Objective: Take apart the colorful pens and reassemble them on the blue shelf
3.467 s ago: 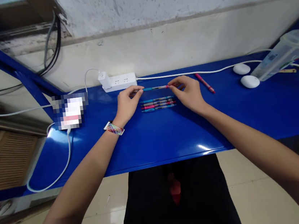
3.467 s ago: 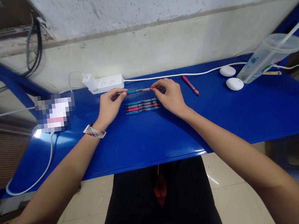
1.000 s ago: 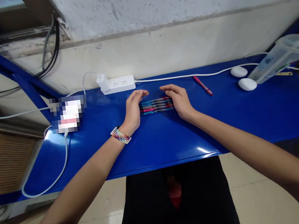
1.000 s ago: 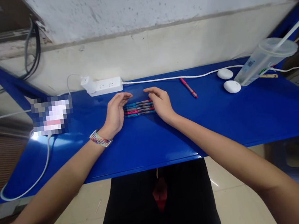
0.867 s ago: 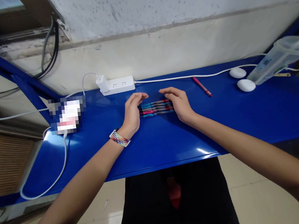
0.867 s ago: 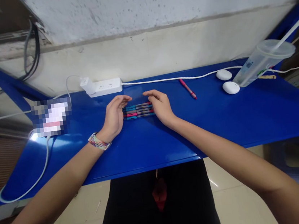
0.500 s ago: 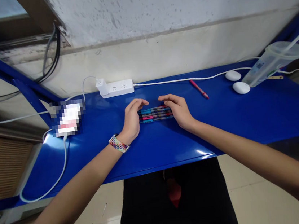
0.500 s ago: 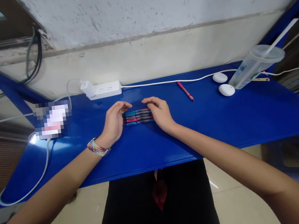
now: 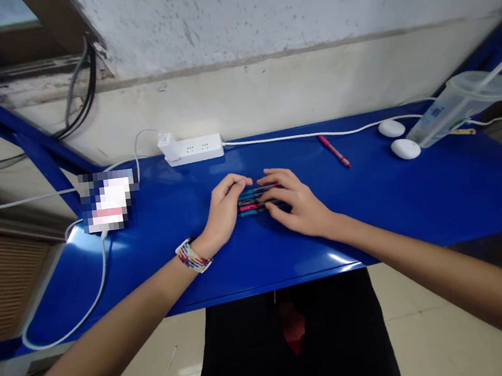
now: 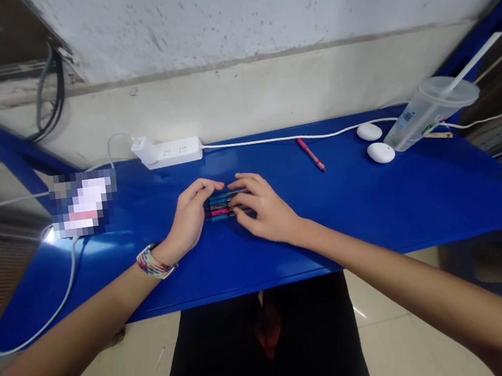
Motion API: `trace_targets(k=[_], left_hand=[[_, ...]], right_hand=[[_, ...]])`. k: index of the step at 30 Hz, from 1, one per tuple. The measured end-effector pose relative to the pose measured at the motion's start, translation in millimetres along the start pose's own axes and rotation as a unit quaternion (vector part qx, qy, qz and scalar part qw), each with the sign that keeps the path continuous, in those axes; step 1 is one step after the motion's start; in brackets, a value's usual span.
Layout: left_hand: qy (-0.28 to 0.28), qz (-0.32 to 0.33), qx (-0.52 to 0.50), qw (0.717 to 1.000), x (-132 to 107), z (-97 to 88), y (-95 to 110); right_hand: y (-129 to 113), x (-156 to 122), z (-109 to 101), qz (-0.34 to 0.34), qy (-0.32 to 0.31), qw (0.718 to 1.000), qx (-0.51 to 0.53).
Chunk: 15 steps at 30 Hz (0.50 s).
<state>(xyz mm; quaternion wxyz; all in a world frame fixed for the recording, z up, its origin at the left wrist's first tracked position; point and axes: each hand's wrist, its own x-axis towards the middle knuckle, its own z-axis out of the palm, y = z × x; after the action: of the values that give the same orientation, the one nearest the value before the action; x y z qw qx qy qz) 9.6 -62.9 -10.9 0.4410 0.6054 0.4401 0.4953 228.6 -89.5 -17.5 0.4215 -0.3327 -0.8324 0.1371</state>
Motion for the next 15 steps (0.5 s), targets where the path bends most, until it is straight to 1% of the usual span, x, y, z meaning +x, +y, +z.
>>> trace_targets(k=[3, 6, 8, 11, 13, 15], left_hand=[[-0.006, 0.000, 0.011, 1.000, -1, -0.4, 5], [-0.018, 0.004, 0.024, 1.000, -1, -0.9, 10], [-0.025, 0.012, 0.038, 0.999, -2, -1.7, 11], [-0.024, 0.029, 0.068, 0.997, -3, -3.8, 11], [-0.024, 0.045, 0.088, 0.995, -5, -5.7, 11], [-0.043, 0.068, 0.107, 0.991, -7, -7.7, 15]], right_hand=[[-4, -5, -5, -0.077, -0.058, 0.995, -0.030], [-6, -7, -8, -0.113, -0.074, 0.989, -0.051], [-5, -7, -8, -0.114, -0.070, 0.989, -0.065], [-3, -9, -10, -0.092, -0.067, 0.991, -0.076], [-2, -9, -11, -0.086, -0.074, 0.992, -0.064], [-2, -8, -13, -0.084, -0.074, 0.993, -0.041]])
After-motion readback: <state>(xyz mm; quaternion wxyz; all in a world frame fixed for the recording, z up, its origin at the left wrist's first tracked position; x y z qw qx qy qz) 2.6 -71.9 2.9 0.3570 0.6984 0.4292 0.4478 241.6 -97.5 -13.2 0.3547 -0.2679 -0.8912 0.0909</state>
